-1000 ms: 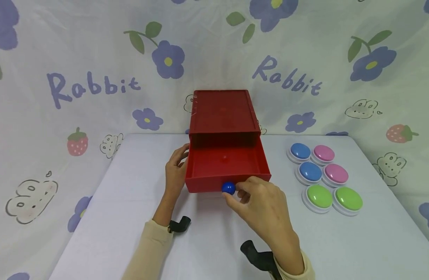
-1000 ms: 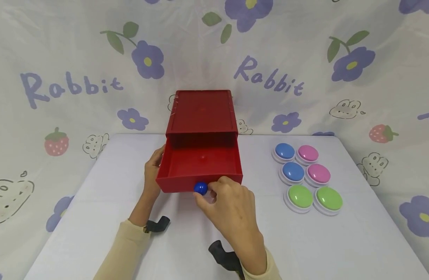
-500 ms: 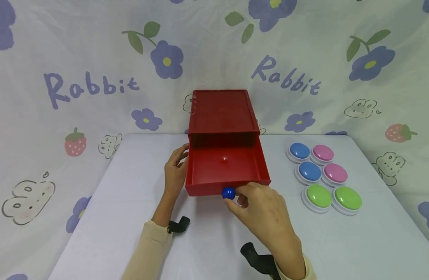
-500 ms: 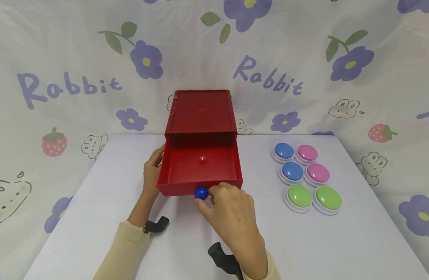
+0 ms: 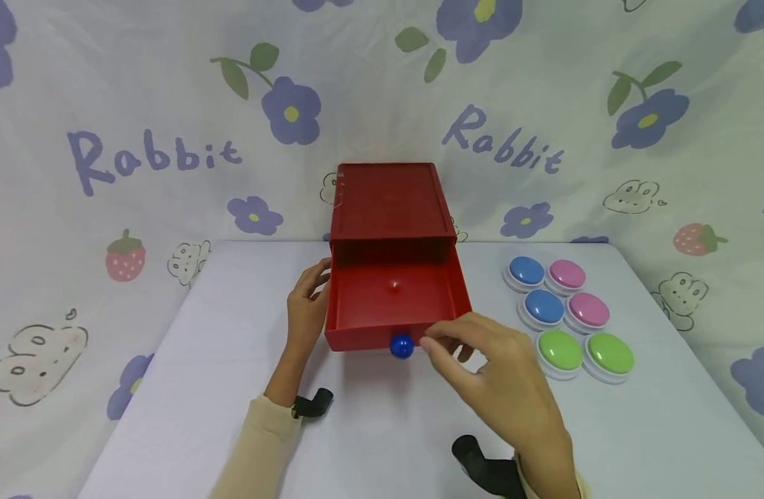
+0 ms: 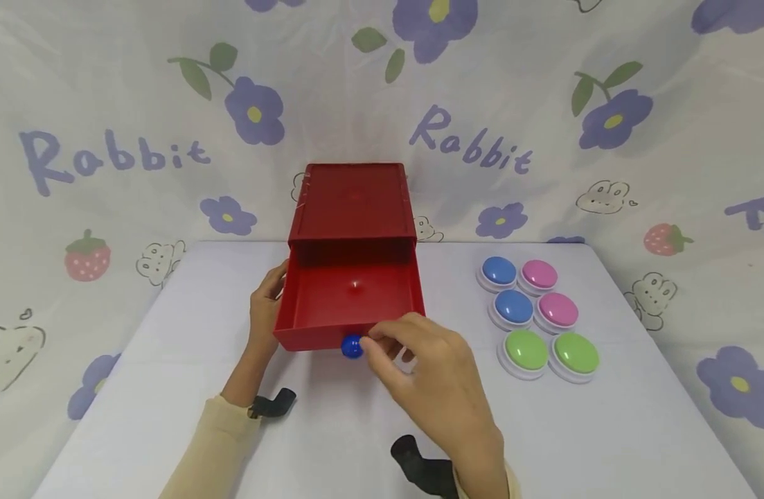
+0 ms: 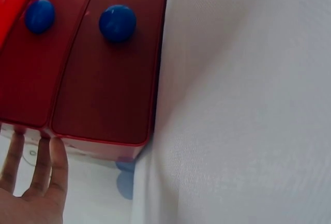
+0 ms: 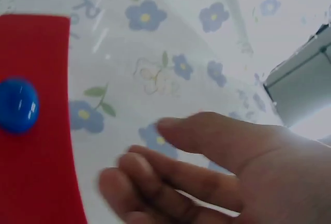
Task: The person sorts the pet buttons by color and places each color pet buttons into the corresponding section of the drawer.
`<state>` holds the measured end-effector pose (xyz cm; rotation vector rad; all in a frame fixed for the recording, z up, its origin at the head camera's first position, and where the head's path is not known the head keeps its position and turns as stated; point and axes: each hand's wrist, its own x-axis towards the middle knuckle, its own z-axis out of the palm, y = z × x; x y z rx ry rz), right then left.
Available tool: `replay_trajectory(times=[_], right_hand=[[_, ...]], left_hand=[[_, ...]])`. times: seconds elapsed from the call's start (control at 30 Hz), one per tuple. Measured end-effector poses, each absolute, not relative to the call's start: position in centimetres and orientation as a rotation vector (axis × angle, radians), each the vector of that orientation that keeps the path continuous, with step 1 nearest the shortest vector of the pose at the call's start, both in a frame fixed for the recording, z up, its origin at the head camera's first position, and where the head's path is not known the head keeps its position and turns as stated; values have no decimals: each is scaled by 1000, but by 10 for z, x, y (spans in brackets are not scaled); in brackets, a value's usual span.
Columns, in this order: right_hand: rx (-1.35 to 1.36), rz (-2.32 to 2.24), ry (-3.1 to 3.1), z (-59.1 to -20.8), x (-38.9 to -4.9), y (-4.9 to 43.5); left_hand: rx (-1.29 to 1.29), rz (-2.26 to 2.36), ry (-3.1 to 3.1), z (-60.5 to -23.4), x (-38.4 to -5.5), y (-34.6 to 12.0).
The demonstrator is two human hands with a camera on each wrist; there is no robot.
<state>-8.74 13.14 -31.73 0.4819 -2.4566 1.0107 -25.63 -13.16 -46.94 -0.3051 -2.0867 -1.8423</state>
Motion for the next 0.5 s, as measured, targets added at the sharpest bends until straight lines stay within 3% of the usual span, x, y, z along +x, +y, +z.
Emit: replay_trajectory(times=[0.23, 0.5], right_hand=[[426, 935, -2255, -340, -106, 186], [170, 772, -2541, -393, -125, 261]], left_hand=[[-308, -1891, -2096, -462, -254, -125], [-298, -1849, -2132, -429, -231, -126]])
